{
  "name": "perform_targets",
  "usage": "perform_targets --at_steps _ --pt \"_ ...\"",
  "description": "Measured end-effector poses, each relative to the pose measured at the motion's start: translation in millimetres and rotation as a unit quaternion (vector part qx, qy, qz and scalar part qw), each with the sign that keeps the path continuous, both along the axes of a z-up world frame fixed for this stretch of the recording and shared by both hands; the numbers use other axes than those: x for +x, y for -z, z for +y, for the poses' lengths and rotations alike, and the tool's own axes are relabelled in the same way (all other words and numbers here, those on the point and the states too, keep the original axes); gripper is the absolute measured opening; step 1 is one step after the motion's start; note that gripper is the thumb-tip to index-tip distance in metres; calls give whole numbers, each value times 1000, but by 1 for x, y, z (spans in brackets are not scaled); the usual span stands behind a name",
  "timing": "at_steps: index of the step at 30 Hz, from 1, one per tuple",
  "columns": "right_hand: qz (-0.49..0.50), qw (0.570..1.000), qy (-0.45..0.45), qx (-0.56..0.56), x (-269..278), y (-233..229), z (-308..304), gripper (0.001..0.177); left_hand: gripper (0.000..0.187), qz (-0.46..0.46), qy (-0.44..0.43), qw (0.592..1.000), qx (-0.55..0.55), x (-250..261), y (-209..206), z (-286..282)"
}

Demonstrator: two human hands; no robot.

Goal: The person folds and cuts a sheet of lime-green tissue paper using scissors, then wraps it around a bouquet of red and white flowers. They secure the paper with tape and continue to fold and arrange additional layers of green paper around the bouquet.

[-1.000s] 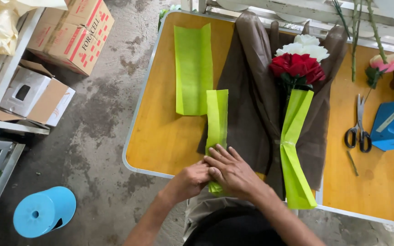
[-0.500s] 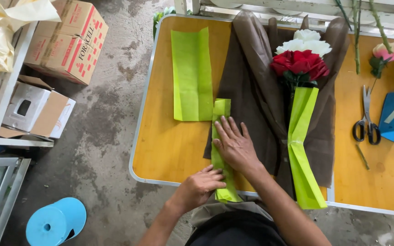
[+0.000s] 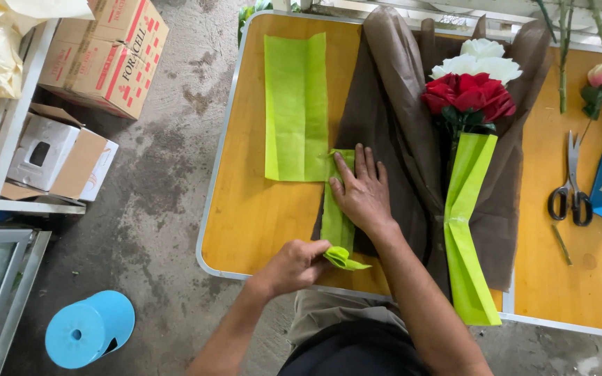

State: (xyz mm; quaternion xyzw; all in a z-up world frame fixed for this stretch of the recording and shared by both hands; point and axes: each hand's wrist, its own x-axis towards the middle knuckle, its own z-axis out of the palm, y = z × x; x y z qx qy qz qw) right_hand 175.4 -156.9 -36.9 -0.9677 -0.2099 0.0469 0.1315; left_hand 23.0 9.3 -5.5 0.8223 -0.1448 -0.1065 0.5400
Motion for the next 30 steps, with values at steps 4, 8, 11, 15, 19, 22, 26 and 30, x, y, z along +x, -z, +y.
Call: perform_targets --at_steps 4,8,11,15,19,22,26,30 --pt "17 1000 8 6 3 0 -6 61 13 66 -26 990 -125 49 -27 3" --pt "19 1000 19 10 5 -6 -12 60 26 116 -111 959 -234 96 -23 4" --pt "4 1000 16 11 4 -12 -13 64 27 124 -144 964 -188 123 -14 1" --pt "-20 999 20 23 7 8 -18 60 26 132 -167 968 -135 145 -14 -3" --pt "-33 999 16 20 7 5 -20 58 30 130 -143 961 -197 129 -34 -7" --pt "8 996 21 82 11 9 -21 62 24 90 -67 973 -203 93 -32 -5" --pt "-2 996 44 83 14 12 -18 62 25 60 14 986 -157 53 -26 -5" --pt "4 995 47 89 13 12 -17 62 26 -13 56 996 -62 31 -23 -9"
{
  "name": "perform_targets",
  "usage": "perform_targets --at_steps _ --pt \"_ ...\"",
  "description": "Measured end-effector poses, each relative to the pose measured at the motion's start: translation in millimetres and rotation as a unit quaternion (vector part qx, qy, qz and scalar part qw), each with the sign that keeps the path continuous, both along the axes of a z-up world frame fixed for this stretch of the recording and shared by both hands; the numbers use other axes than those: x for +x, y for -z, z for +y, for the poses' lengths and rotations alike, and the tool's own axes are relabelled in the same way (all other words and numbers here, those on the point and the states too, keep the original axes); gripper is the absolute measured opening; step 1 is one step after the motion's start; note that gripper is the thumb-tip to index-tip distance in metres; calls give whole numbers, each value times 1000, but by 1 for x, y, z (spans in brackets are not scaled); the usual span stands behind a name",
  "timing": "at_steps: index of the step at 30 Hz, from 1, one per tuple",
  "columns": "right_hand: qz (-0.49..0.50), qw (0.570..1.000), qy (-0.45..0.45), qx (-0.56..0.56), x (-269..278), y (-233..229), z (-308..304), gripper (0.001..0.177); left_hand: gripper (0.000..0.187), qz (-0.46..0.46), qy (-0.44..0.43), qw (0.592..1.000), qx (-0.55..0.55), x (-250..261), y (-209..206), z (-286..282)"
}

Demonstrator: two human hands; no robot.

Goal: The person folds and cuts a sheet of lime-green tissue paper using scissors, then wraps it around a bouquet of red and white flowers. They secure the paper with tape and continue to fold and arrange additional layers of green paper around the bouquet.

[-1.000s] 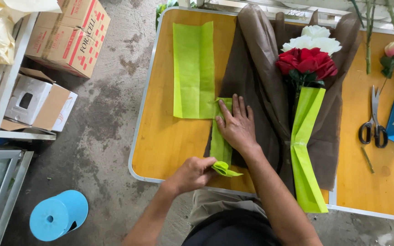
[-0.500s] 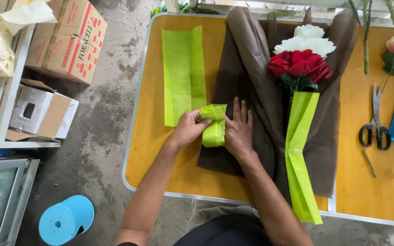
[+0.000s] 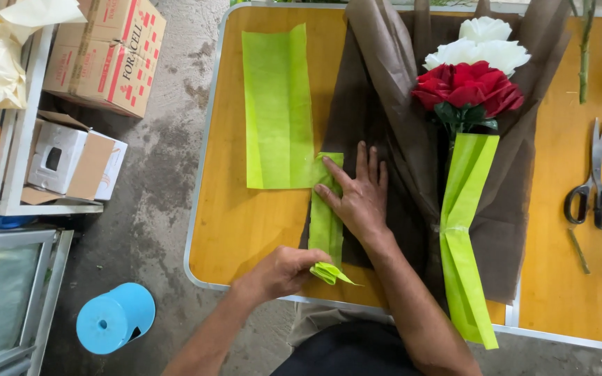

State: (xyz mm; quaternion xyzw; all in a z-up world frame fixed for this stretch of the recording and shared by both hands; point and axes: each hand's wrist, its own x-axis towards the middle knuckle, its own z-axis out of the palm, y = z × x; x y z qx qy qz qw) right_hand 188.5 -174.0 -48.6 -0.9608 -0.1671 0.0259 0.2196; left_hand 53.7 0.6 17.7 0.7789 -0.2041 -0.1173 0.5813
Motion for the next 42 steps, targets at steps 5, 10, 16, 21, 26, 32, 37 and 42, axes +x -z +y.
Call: perform_targets --at_steps 5,10,16,21,26,32,37,42 --pt "-22 1000 -6 9 -1 -2 -1 61 32 -131 47 988 67 2 9 -5" --pt "-47 999 -5 9 -1 6 -2 60 37 -189 33 975 110 -6 38 -9" --pt "-48 999 -11 9 -3 4 -3 60 63 -313 -42 911 266 -8 63 1" --pt "-41 999 -12 8 -3 -3 -1 59 38 -351 -29 890 290 -10 74 8" --pt "-11 1000 -8 10 -3 -3 -1 60 24 -260 -63 940 212 4 94 14" --pt "-22 999 -5 -28 -3 -2 -2 48 20 -74 -206 962 164 44 47 -8" --pt "-41 998 -7 -41 -6 0 -2 50 25 -16 -267 950 162 51 39 -22" --pt "-37 999 3 -26 -3 18 -2 50 66 2 -294 941 166 52 34 -29"
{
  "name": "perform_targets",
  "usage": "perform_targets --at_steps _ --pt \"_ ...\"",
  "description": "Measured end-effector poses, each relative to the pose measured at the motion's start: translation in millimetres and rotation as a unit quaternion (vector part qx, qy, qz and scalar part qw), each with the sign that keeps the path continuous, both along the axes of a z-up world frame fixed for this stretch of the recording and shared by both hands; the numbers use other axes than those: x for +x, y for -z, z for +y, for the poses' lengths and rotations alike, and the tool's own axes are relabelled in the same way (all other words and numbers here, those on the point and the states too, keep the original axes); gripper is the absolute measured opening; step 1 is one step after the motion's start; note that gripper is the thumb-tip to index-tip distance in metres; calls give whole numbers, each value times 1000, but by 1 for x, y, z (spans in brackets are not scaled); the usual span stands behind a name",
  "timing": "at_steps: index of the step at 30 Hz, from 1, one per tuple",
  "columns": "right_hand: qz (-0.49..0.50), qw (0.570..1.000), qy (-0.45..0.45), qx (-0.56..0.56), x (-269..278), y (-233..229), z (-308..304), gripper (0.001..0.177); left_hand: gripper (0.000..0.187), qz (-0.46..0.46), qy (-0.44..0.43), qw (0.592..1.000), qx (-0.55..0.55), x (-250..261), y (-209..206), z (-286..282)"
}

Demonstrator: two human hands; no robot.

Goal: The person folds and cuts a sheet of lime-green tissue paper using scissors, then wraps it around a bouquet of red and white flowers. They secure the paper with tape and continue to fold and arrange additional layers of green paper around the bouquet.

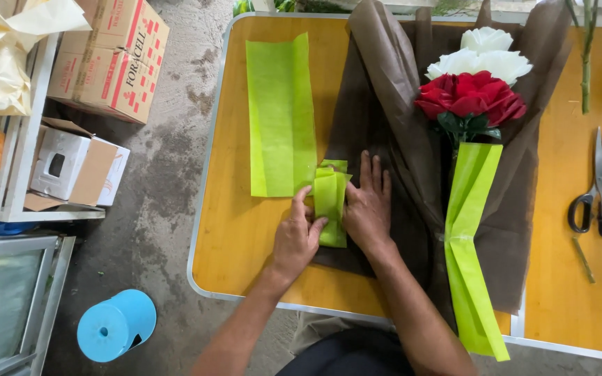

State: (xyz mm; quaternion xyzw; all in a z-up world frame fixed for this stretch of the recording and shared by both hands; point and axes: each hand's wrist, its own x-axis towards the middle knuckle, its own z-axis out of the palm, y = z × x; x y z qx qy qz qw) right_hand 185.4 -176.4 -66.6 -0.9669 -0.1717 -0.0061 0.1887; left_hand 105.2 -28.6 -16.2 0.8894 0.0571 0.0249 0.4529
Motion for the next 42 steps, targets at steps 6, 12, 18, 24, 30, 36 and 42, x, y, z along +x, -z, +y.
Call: perform_targets --at_steps 6,12,18,24,30,36,42 --pt "-24 999 6 41 1 -1 1 47 34 25 -36 995 91 6 32 2" --pt "-57 992 54 96 5 6 -1 53 8 -33 -31 994 103 13 28 1" --pt "-74 990 52 111 8 3 -1 38 14 -56 -50 988 135 16 23 -4" --pt "-115 986 57 106 6 6 -1 38 33 -49 -35 980 188 11 32 -8" --pt "-121 983 65 125 10 7 -2 34 43 -42 -4 980 196 20 21 -7" --pt "-142 980 70 121 12 15 -2 26 55 -79 -46 989 115 26 -1 -11" --pt "-165 975 64 133 13 25 -2 27 53 -111 -91 987 73 20 16 -10"
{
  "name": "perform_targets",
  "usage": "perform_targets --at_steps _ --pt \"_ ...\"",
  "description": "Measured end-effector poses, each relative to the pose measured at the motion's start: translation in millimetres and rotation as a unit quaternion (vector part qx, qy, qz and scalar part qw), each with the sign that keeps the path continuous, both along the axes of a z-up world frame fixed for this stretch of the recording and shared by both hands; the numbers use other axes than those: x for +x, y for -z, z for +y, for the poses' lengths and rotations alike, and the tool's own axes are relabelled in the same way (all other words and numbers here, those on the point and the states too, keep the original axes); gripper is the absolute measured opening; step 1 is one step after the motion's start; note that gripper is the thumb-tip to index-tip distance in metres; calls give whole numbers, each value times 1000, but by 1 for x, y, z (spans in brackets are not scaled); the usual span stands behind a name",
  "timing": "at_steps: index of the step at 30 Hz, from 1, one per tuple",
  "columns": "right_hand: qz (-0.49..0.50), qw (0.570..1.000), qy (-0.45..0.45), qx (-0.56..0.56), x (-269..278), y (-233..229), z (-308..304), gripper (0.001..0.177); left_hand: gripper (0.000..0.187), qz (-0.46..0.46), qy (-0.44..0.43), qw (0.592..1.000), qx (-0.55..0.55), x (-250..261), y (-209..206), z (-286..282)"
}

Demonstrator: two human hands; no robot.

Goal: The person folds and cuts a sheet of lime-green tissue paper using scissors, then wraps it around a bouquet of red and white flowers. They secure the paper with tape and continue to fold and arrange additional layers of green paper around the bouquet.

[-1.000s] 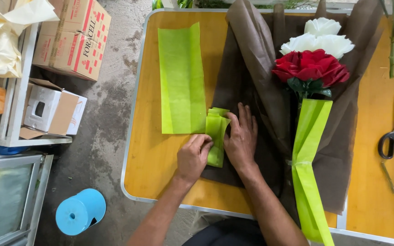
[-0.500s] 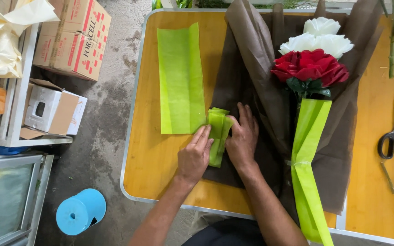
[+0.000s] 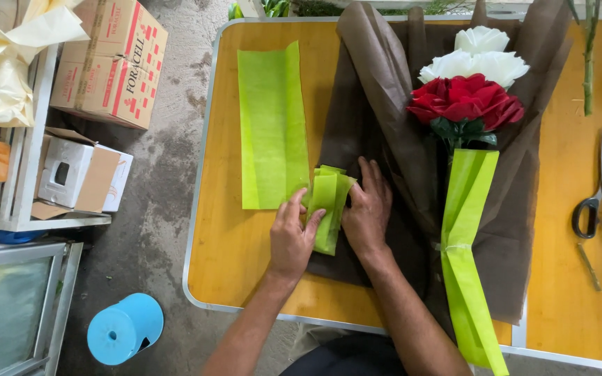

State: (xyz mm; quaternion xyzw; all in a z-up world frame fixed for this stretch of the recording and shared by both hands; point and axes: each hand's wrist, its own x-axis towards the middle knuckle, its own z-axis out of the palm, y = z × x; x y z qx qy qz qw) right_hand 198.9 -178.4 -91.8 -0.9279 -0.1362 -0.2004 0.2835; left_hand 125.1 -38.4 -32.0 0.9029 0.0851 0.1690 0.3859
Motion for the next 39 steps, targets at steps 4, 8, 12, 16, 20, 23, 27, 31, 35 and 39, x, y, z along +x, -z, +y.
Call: perform_targets --at_steps 4,8,12,16,20,23,27,31,35,39 --pt "19 1000 -5 -9 -2 -13 -2 28 42 12 6 997 73 2 12 2" --pt "34 999 -12 -9 -4 -24 -3 35 51 41 -13 996 78 7 10 0" --pt "60 998 -9 -5 -4 -22 -4 42 53 53 -21 993 102 6 30 3" --pt "42 999 -18 1 -1 -21 -4 38 27 6 -11 986 166 3 31 3" --pt "26 1000 -2 3 -1 -23 -1 31 13 -7 6 976 216 4 22 2" --pt "14 1000 5 6 1 -17 -1 26 31 15 28 970 243 6 18 1" --pt "11 1000 6 12 0 -25 0 17 42 93 73 968 223 10 12 2" --pt "-1 1000 -5 30 -1 -33 -2 10 43 135 93 965 203 14 -3 0" --pt "-83 988 -17 130 -14 -68 2 35 45 155 96 963 197 18 -6 0" --pt "-53 985 -148 74 -32 -46 23 35 32 124 98 967 198 13 44 5"
